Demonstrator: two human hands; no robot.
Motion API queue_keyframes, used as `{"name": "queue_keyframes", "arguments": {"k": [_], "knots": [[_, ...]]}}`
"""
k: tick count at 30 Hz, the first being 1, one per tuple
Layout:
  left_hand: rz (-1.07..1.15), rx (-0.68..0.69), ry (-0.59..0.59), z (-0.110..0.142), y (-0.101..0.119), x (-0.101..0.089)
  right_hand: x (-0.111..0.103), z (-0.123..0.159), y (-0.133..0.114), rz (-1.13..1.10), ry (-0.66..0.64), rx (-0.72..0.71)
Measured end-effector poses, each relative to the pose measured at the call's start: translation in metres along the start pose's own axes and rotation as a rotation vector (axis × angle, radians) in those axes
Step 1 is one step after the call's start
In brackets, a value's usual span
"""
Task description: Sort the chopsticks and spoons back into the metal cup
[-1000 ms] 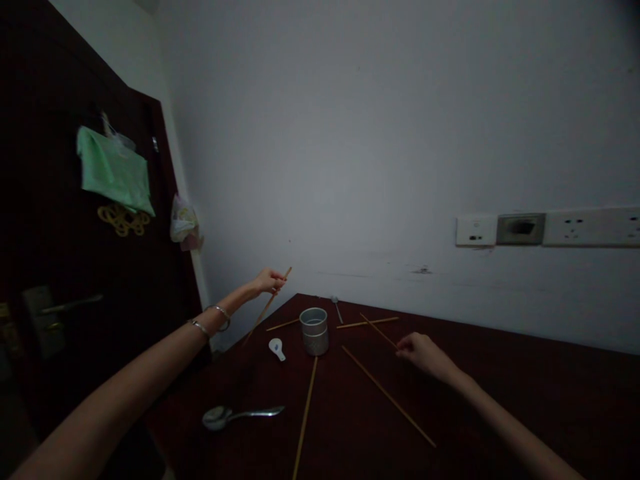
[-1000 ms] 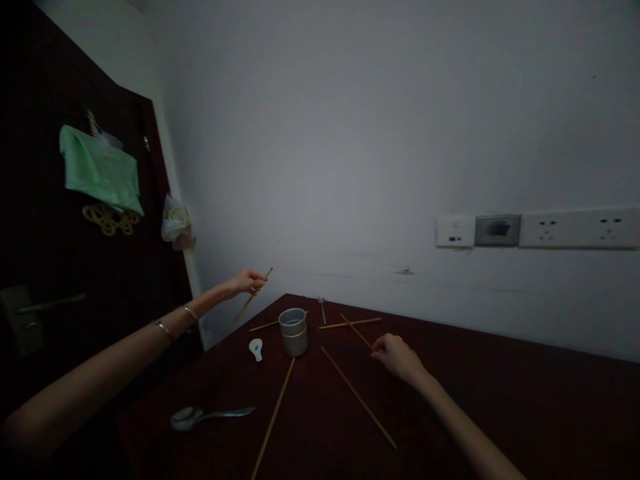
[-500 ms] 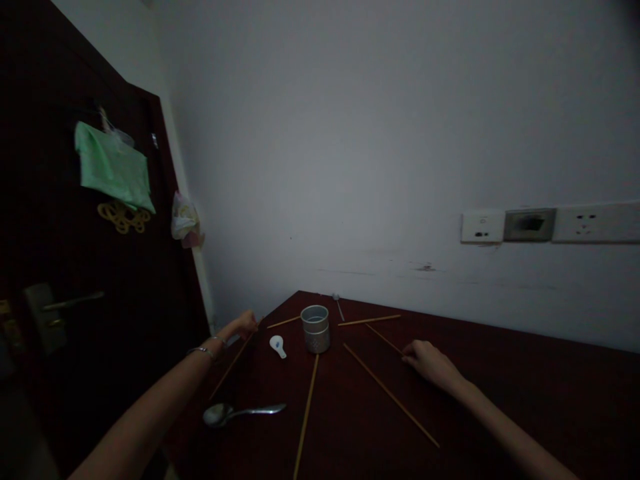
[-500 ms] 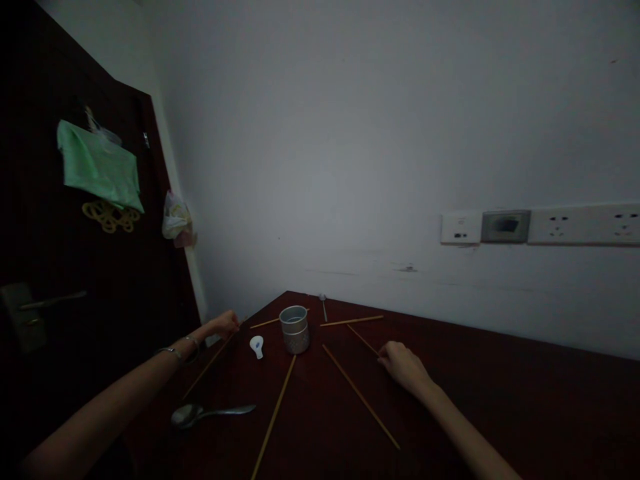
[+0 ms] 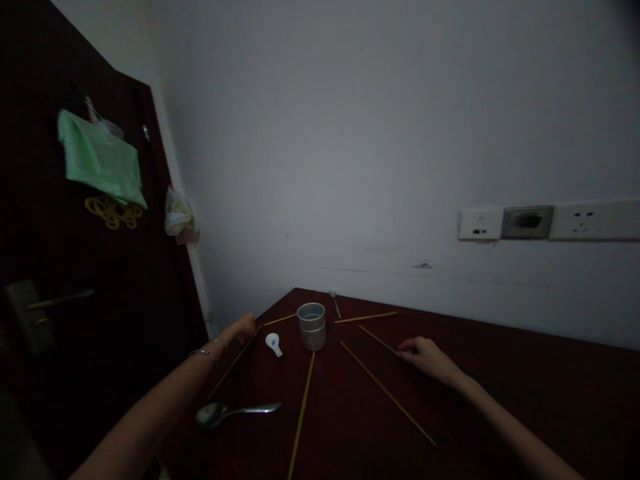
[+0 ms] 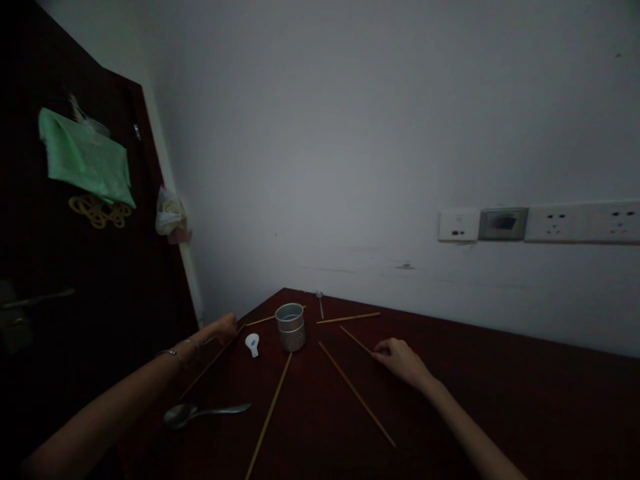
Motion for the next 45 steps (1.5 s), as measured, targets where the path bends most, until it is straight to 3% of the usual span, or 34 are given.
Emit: {"name": "queue_keyframes", "arguments": {"k": [4,8,12,15,20,25,35,45], "knots": [[-0.09,0.009,0.111,-0.001,0.015,-0.014,-0.004,-0.003,0.019,-0.241,-0.017,0.051],[-0.036,0.114,0.169,0.003,0.062,-0.028,-0.008,-0.002,0.034,-0.383,0.078,0.142],[0.213,0.345,-0.178,0.021,0.119,-0.012,-0.007,0.001,0.029,-0.362,0.101,0.129],[0.207,0.42,-0.359,0.034,0.141,0.004,-0.007,0.002,0.026,-0.341,0.116,0.122],[0.136,0.461,-0.384,0.033,0.145,0.02,-0.009,0.003,0.025,-0.261,0.14,0.077],[0.168,0.421,-0.352,0.018,0.145,0.022,-0.009,0.004,0.02,-0.227,0.141,0.062],[0.463,0.162,-0.089,-0.03,0.152,0.014,-0.011,0.008,0.015,-0.212,0.162,0.08],[0.759,-0.018,0.199,-0.062,0.131,-0.013,-0.011,0.007,0.013,-0.212,0.174,0.078]]}}
Point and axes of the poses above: each hand's wrist, its own z-axis away from the middle knuckle, its own x-axis out of the palm, y = z × x, the point moved 6 cm from there along -z, towards the middle knuckle, and after that the axes turned 10 degrees about -z, right-handed, at the moved point
